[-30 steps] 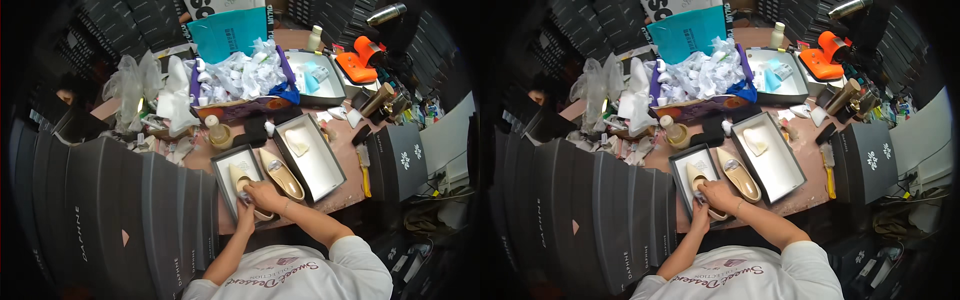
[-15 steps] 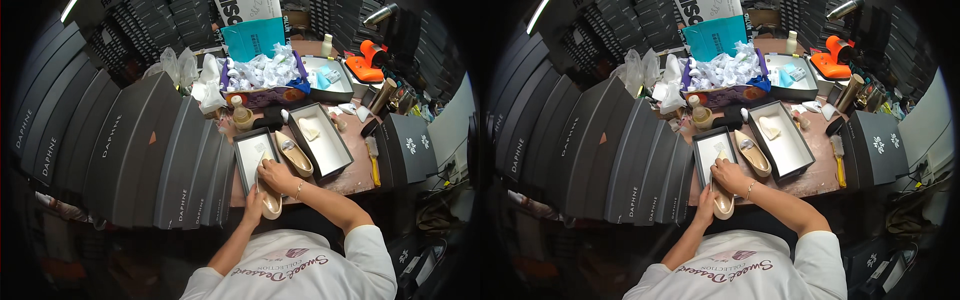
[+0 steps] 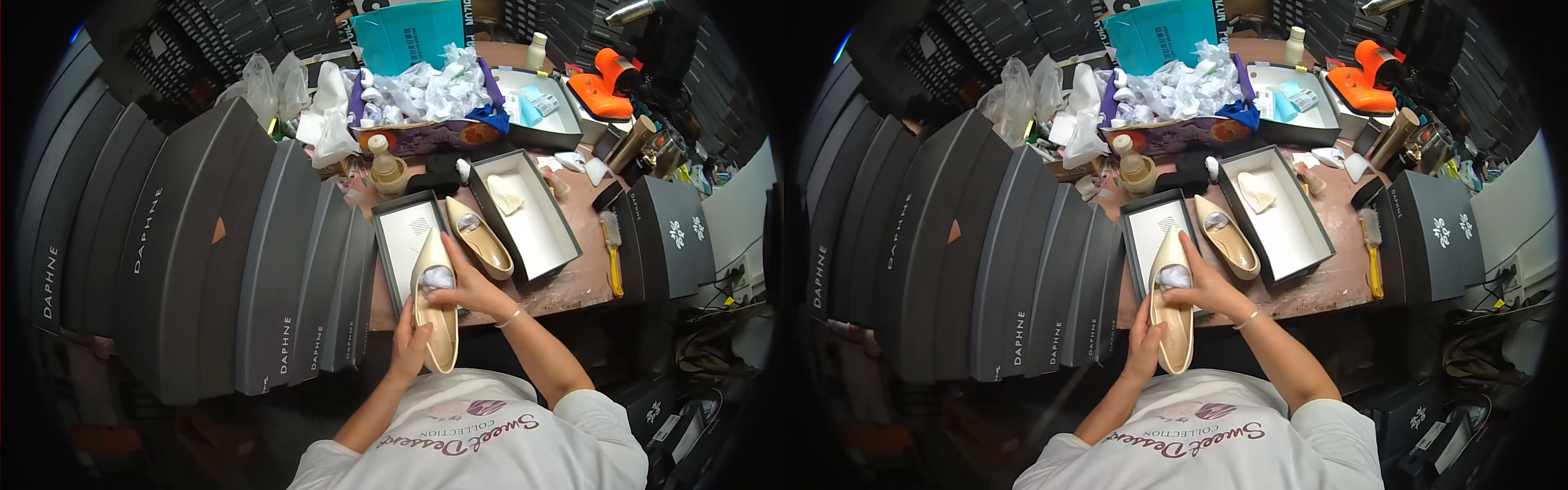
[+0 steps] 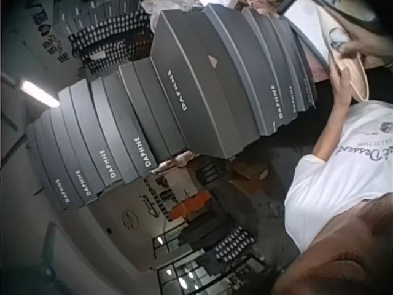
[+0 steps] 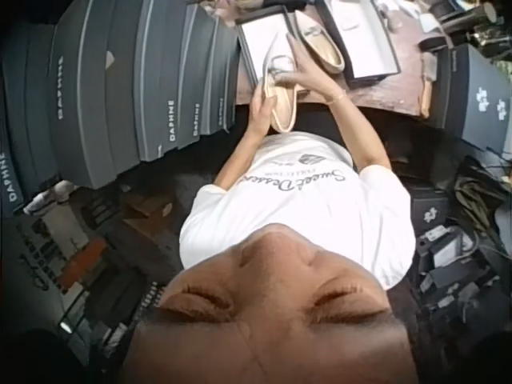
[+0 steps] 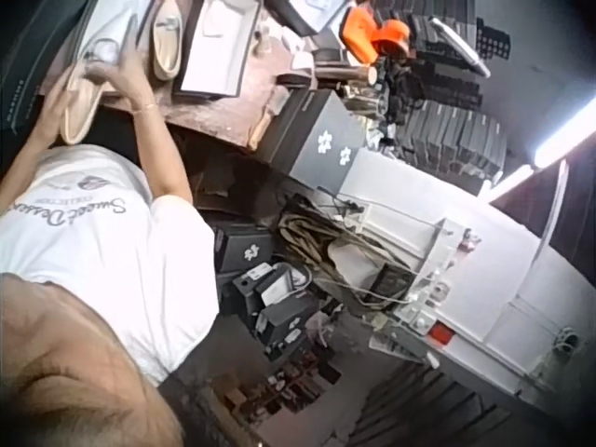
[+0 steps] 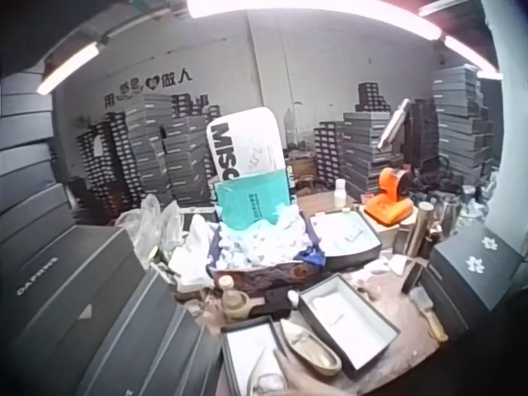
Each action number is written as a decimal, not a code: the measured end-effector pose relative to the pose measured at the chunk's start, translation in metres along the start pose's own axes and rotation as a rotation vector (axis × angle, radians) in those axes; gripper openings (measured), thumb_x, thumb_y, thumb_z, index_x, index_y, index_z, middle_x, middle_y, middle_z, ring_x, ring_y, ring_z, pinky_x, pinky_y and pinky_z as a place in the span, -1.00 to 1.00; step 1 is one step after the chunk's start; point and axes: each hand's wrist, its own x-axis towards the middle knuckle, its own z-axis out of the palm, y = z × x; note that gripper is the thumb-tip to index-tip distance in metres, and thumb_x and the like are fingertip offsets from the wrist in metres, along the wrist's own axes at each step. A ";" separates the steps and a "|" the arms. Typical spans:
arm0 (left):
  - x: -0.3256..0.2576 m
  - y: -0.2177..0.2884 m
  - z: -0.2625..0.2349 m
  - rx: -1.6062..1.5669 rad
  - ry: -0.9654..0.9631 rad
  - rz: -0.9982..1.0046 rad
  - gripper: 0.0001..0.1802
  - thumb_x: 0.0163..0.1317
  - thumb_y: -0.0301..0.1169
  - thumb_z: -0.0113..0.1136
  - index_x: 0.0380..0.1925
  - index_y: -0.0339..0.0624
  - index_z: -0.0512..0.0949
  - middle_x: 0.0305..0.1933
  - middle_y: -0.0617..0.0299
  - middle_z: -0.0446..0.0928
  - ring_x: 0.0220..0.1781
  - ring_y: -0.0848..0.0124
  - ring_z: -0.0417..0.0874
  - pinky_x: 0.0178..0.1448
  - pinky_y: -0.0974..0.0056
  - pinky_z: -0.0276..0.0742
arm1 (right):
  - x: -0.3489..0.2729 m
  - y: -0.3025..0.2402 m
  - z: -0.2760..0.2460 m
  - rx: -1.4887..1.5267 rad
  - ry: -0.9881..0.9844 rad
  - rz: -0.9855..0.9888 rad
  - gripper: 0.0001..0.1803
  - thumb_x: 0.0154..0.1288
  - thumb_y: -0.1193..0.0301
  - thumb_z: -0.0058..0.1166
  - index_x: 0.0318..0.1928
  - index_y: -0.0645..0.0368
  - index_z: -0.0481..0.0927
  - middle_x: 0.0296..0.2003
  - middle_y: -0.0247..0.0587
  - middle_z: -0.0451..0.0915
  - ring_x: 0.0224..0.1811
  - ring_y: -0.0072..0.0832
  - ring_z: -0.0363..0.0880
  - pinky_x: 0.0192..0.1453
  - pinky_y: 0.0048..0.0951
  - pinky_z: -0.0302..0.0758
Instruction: Wrapping individual shoes in tissue paper and placing them into shoe boxes for shipping.
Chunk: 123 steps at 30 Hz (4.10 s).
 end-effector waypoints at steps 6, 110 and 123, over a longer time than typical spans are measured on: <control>-0.024 0.016 0.006 0.346 -0.046 0.097 -0.24 0.23 -0.44 -0.07 0.38 -0.45 -0.10 0.09 -0.08 0.47 -0.02 0.29 0.58 0.07 0.31 0.46 | -0.001 -0.028 0.001 -0.257 0.059 0.027 -0.06 -0.04 0.46 0.33 0.34 0.34 0.09 0.02 0.24 0.49 0.06 -0.09 0.52 0.14 -0.34 0.41; 0.124 -0.066 0.036 0.612 -0.050 -0.101 -0.31 0.20 -0.52 0.17 0.31 -0.34 0.13 0.30 -0.08 0.18 0.33 0.17 0.28 0.26 0.25 0.36 | 0.043 0.041 -0.293 -0.128 0.320 0.072 -0.73 0.19 0.35 0.14 -0.15 0.24 0.56 -0.32 -0.06 0.62 -0.28 -0.27 0.61 -0.22 -0.36 0.48; 0.135 -0.061 0.032 0.690 -0.122 -0.080 -0.41 0.14 -0.49 0.20 0.21 -0.26 0.32 0.26 -0.03 0.24 0.29 0.19 0.30 0.28 0.26 0.28 | 0.030 0.137 -0.284 -1.142 0.020 0.344 -0.49 -0.12 0.30 0.39 -0.10 0.16 0.53 -0.13 -0.05 0.55 0.00 -0.13 0.50 -0.04 -0.15 0.51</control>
